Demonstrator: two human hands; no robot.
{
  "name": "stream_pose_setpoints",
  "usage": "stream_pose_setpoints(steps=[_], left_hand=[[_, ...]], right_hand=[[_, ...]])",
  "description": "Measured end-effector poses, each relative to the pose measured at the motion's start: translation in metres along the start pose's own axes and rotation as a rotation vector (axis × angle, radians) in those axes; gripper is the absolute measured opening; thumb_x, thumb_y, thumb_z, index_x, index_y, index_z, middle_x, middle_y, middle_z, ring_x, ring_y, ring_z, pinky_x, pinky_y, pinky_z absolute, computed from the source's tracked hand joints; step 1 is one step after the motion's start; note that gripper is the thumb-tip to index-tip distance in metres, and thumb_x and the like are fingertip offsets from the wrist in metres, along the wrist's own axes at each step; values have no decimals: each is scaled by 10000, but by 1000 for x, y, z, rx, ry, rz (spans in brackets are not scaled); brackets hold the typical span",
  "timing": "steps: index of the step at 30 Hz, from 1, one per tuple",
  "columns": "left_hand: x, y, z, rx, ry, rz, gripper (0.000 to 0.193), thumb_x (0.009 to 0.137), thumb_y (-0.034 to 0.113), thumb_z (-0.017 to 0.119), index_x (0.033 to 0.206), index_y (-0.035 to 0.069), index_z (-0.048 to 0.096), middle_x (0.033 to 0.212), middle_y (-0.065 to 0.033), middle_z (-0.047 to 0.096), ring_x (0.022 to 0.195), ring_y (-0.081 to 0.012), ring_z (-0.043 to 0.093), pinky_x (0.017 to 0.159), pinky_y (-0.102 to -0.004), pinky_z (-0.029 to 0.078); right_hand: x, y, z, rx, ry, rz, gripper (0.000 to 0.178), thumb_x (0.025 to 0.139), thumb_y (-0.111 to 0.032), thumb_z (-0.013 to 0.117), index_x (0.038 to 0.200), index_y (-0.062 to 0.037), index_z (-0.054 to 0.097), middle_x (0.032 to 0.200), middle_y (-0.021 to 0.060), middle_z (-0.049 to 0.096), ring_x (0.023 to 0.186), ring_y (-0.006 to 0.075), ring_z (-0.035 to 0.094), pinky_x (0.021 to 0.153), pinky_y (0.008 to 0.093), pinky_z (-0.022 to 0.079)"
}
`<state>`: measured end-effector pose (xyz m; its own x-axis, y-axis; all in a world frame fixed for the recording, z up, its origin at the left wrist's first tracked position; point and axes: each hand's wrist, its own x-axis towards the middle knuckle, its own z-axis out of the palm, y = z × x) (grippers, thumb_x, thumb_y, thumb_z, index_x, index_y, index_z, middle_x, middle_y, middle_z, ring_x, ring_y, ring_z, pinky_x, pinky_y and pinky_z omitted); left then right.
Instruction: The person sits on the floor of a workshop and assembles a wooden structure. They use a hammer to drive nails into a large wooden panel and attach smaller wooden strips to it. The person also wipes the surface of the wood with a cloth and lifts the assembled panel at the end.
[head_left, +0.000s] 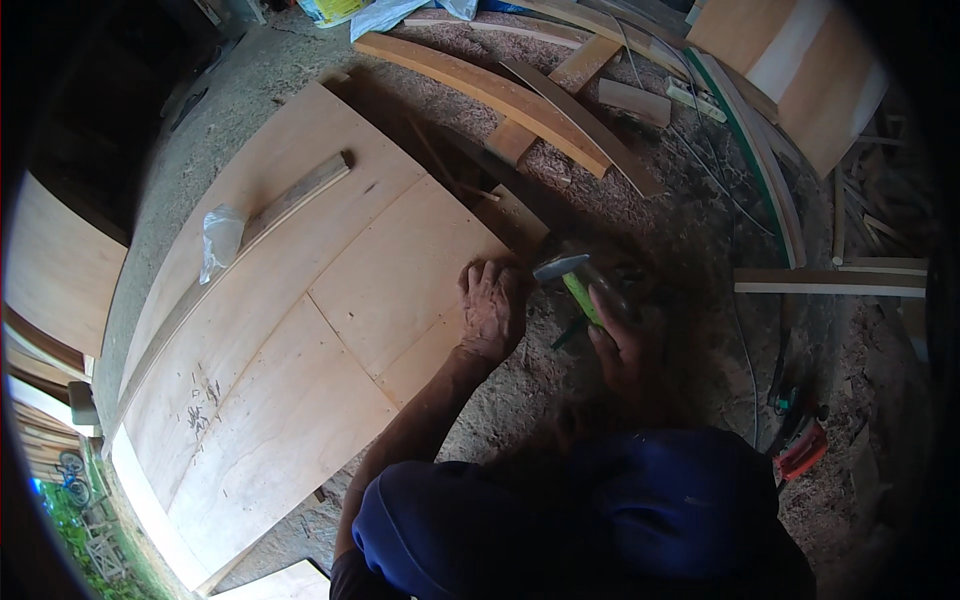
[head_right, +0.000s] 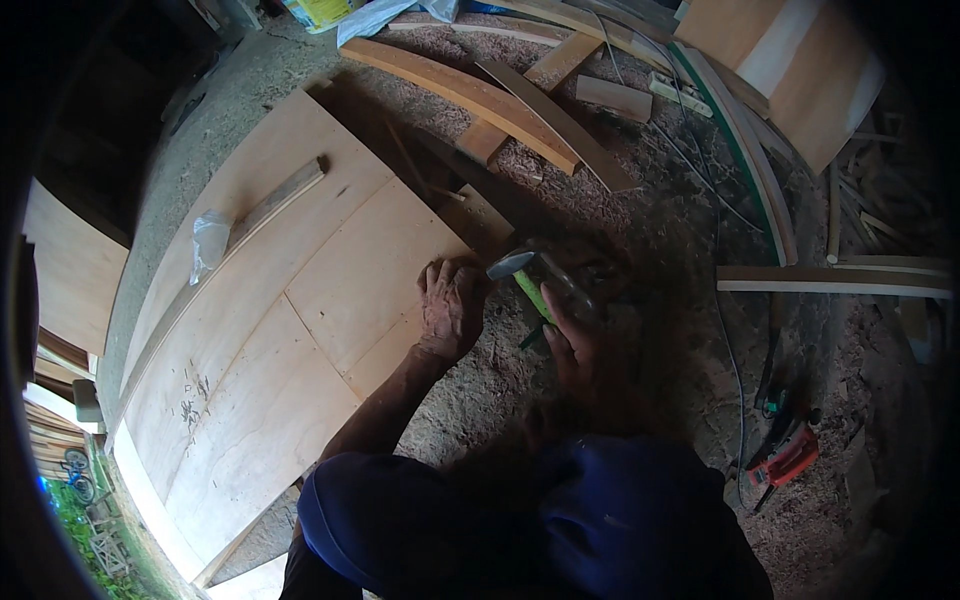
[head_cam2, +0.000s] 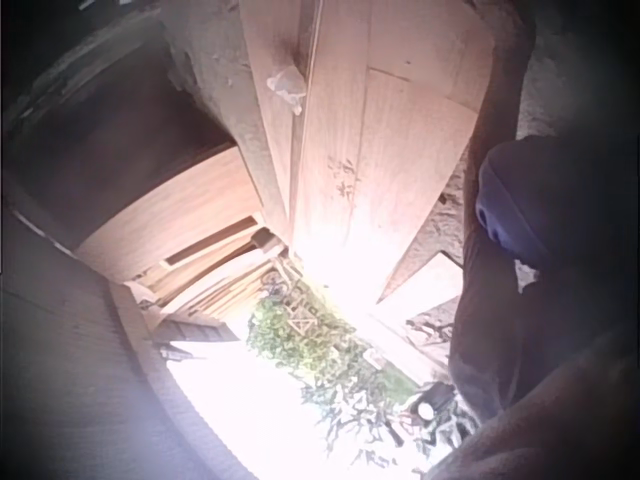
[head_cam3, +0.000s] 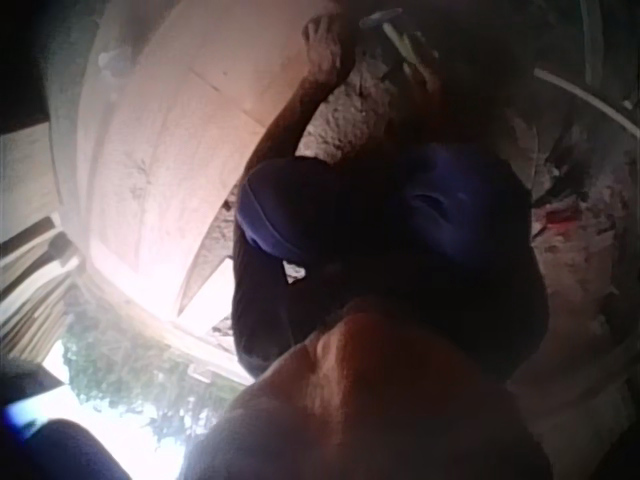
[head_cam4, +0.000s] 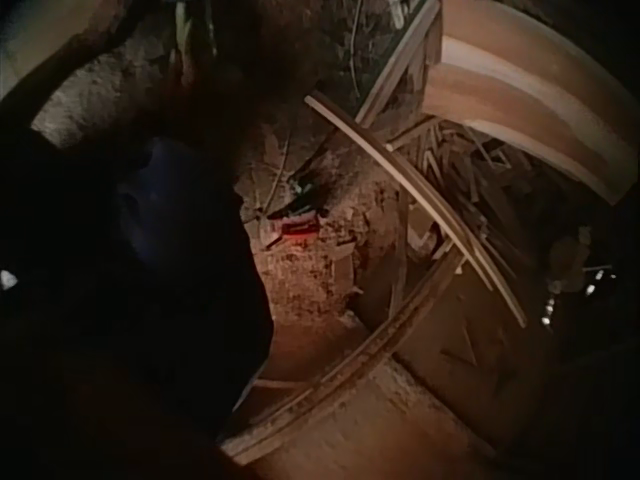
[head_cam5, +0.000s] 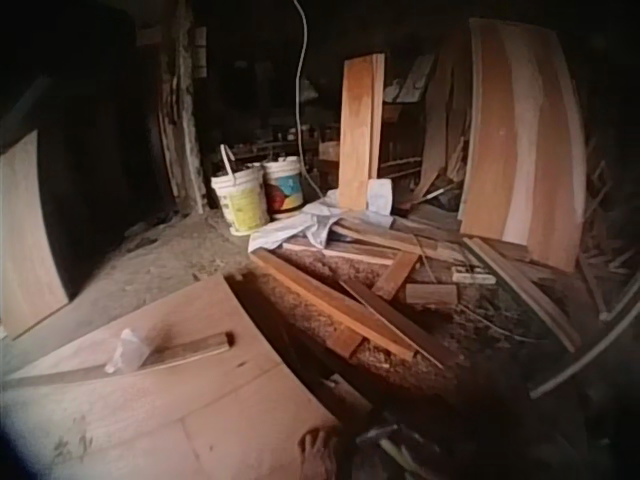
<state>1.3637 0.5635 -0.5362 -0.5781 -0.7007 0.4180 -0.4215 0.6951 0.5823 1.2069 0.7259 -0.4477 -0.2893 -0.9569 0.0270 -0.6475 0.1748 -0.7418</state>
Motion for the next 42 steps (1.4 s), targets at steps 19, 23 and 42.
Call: stream_pose_setpoints(steps=[19,23,42], left_hand=[[-10,2,-18,8,-24,-9,394,843,163,727,1192,47,587,1248,-173,579,1182,-415,510,1018,-529,396],[-26,-8,-26,94,-63,-10,541,826,151,741,1295,24,503,1306,-227,527,1208,-460,486,1047,-543,395],[-31,-9,-31,78,-44,-20,486,820,121,741,1239,12,520,1268,-222,552,1165,-438,510,1009,-528,418]], right_hand=[[10,-1,-2,-194,16,-135,504,970,-44,614,1452,-181,560,1181,224,685,1069,378,688,903,442,549],[23,-26,-14,-190,-6,-151,507,965,-24,614,1444,-183,566,1159,225,691,1051,379,696,892,435,558],[23,-36,-12,-109,27,-322,635,897,46,665,1460,-226,558,1004,226,704,904,368,715,806,445,574]])
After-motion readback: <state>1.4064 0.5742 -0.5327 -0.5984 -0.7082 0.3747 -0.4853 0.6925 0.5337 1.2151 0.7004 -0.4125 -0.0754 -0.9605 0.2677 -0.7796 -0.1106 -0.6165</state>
